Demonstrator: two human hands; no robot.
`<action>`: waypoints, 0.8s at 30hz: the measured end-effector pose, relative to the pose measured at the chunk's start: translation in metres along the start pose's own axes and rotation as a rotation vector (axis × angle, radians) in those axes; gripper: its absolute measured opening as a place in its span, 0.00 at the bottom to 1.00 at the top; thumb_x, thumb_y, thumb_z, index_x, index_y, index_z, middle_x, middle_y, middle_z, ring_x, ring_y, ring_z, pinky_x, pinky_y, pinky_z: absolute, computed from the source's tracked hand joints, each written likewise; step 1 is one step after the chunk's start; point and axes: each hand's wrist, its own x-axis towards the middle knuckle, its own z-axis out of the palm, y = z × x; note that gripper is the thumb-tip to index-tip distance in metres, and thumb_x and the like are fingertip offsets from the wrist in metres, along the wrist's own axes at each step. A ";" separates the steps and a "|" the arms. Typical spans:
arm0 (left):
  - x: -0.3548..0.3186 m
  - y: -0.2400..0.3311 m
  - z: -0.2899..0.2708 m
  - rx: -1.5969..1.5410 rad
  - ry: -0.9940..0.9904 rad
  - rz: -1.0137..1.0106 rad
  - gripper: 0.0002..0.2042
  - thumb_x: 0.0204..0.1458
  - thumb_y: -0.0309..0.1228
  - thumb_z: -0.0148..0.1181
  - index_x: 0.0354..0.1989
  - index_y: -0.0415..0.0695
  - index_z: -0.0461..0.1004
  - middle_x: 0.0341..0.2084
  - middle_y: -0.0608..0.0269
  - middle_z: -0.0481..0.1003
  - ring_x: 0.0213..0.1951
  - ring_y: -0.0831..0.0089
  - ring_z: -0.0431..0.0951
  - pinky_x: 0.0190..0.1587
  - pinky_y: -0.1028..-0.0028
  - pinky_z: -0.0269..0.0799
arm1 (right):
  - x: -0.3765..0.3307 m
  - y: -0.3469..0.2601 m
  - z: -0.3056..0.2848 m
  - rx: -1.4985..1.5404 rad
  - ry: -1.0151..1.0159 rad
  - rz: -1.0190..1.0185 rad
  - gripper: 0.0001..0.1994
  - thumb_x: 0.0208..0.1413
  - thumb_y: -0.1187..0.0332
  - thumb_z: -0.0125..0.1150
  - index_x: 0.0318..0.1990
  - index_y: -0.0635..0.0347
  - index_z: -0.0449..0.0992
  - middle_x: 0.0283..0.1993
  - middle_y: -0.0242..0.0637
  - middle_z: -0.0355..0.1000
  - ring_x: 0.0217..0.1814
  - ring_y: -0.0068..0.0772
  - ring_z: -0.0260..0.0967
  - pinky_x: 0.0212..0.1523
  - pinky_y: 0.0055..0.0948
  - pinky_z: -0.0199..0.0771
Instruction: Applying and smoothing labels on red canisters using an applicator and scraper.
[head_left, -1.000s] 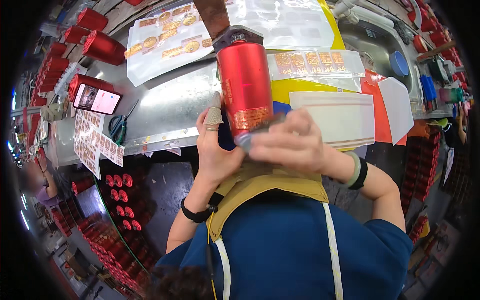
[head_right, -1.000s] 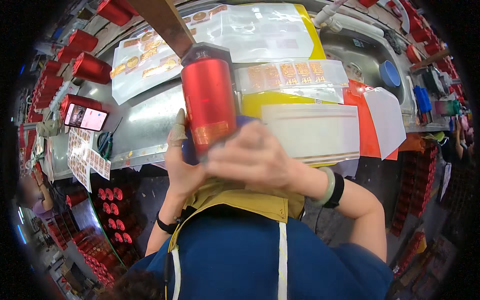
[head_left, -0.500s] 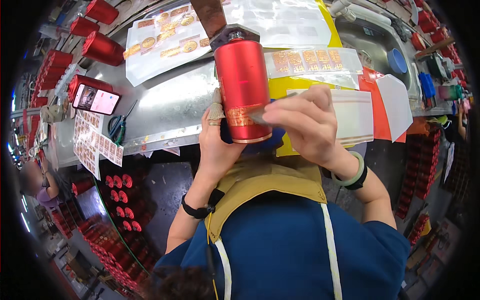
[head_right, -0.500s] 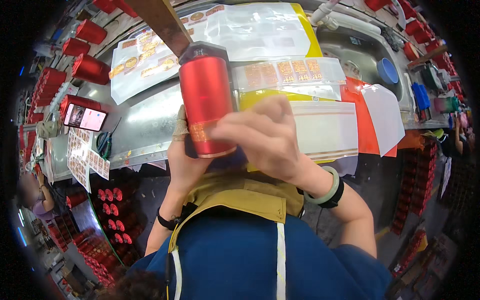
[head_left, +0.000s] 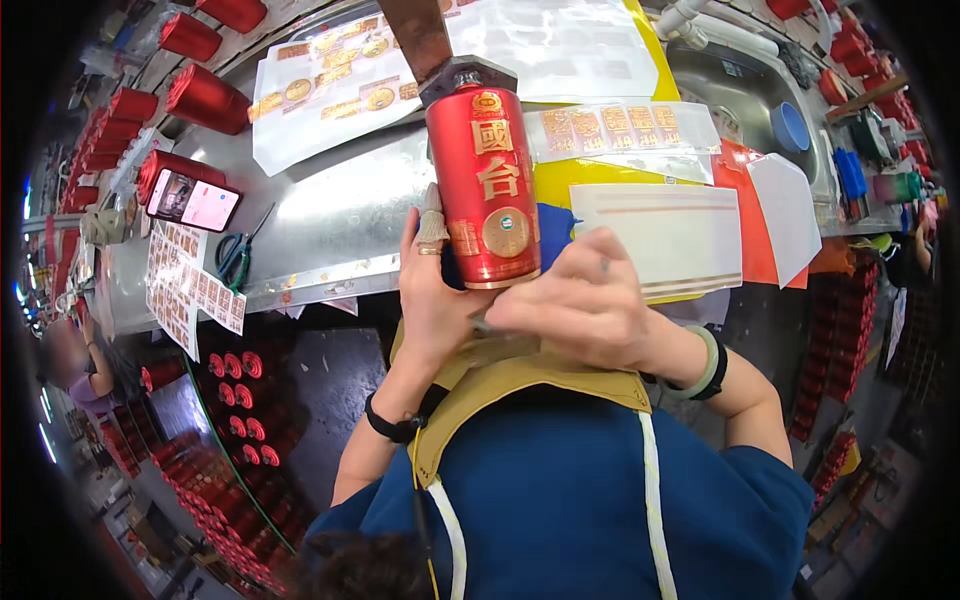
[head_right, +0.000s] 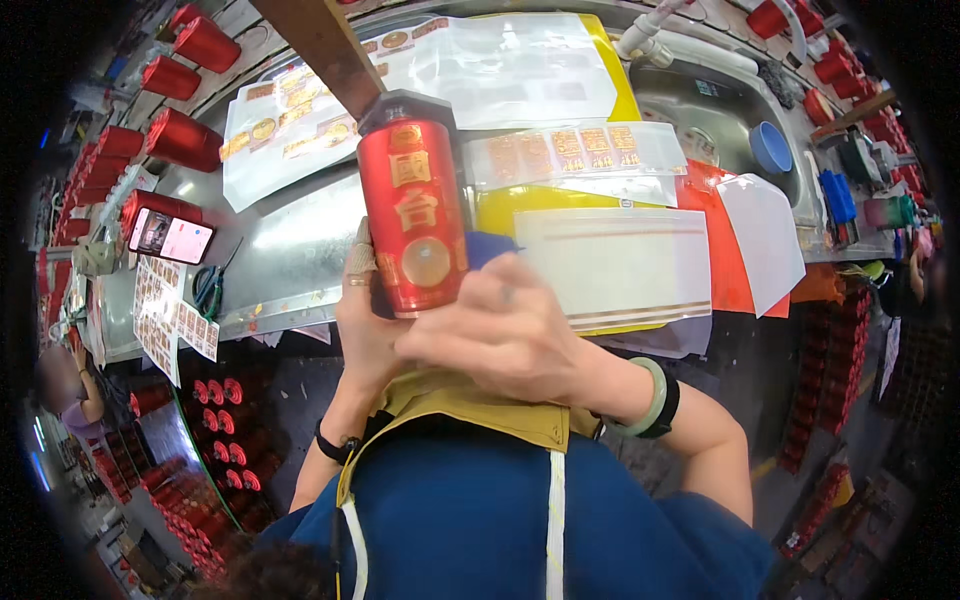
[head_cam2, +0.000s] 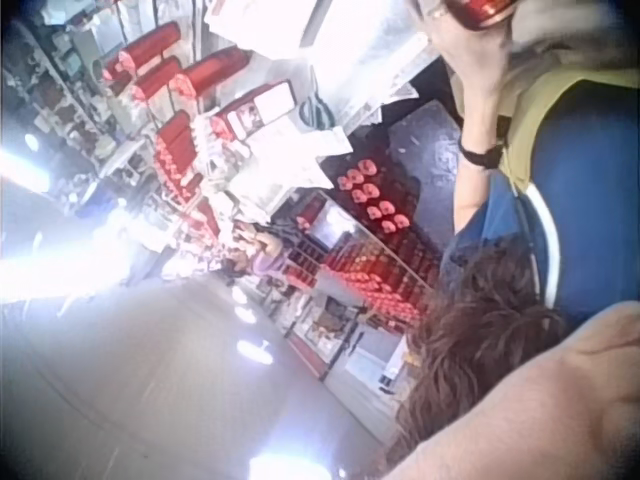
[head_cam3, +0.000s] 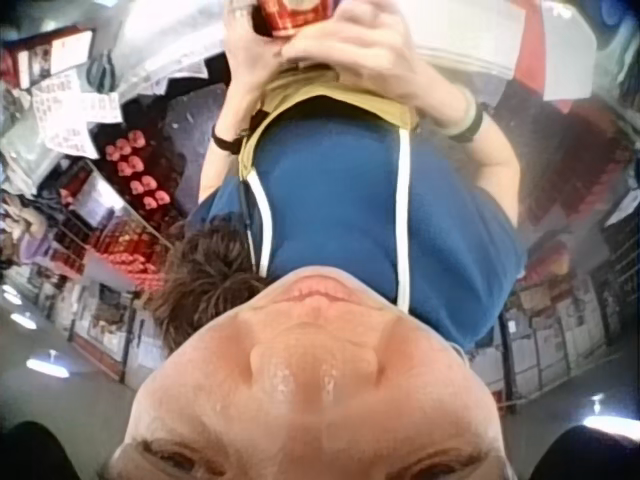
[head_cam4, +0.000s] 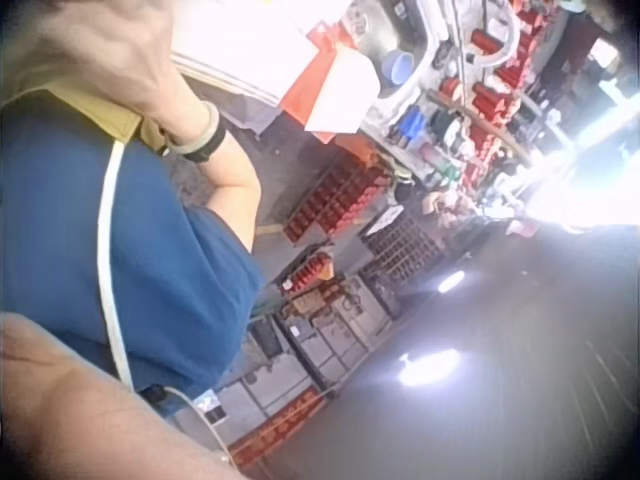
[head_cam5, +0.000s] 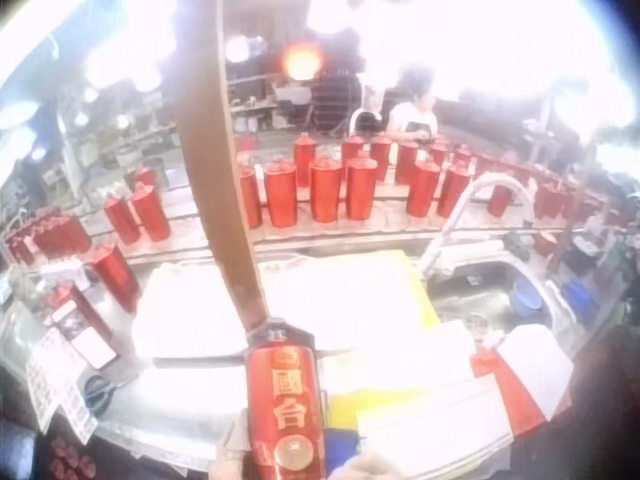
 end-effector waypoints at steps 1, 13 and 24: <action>-0.001 -0.002 -0.002 0.116 0.006 0.103 0.45 0.41 0.31 0.82 0.70 0.33 0.66 0.66 0.43 0.71 0.68 0.47 0.70 0.73 0.50 0.60 | 0.000 0.000 0.000 -0.056 0.078 0.095 0.14 0.44 0.74 0.68 0.41 0.49 0.88 0.43 0.24 0.85 0.36 0.24 0.71 0.43 0.30 0.63; -0.007 0.001 -0.004 0.221 0.116 0.260 0.49 0.38 0.35 0.84 0.71 0.32 0.66 0.63 0.43 0.75 0.64 0.49 0.76 0.75 0.48 0.56 | 0.004 -0.002 0.001 -0.113 0.137 0.209 0.14 0.46 0.77 0.67 0.40 0.51 0.87 0.40 0.25 0.85 0.34 0.26 0.72 0.43 0.30 0.62; -0.005 0.004 0.002 0.073 0.088 0.039 0.51 0.39 0.36 0.85 0.73 0.33 0.63 0.66 0.41 0.71 0.65 0.45 0.74 0.71 0.53 0.65 | 0.009 -0.005 -0.003 0.059 0.035 0.028 0.13 0.48 0.77 0.68 0.41 0.49 0.87 0.41 0.25 0.85 0.35 0.27 0.70 0.42 0.29 0.65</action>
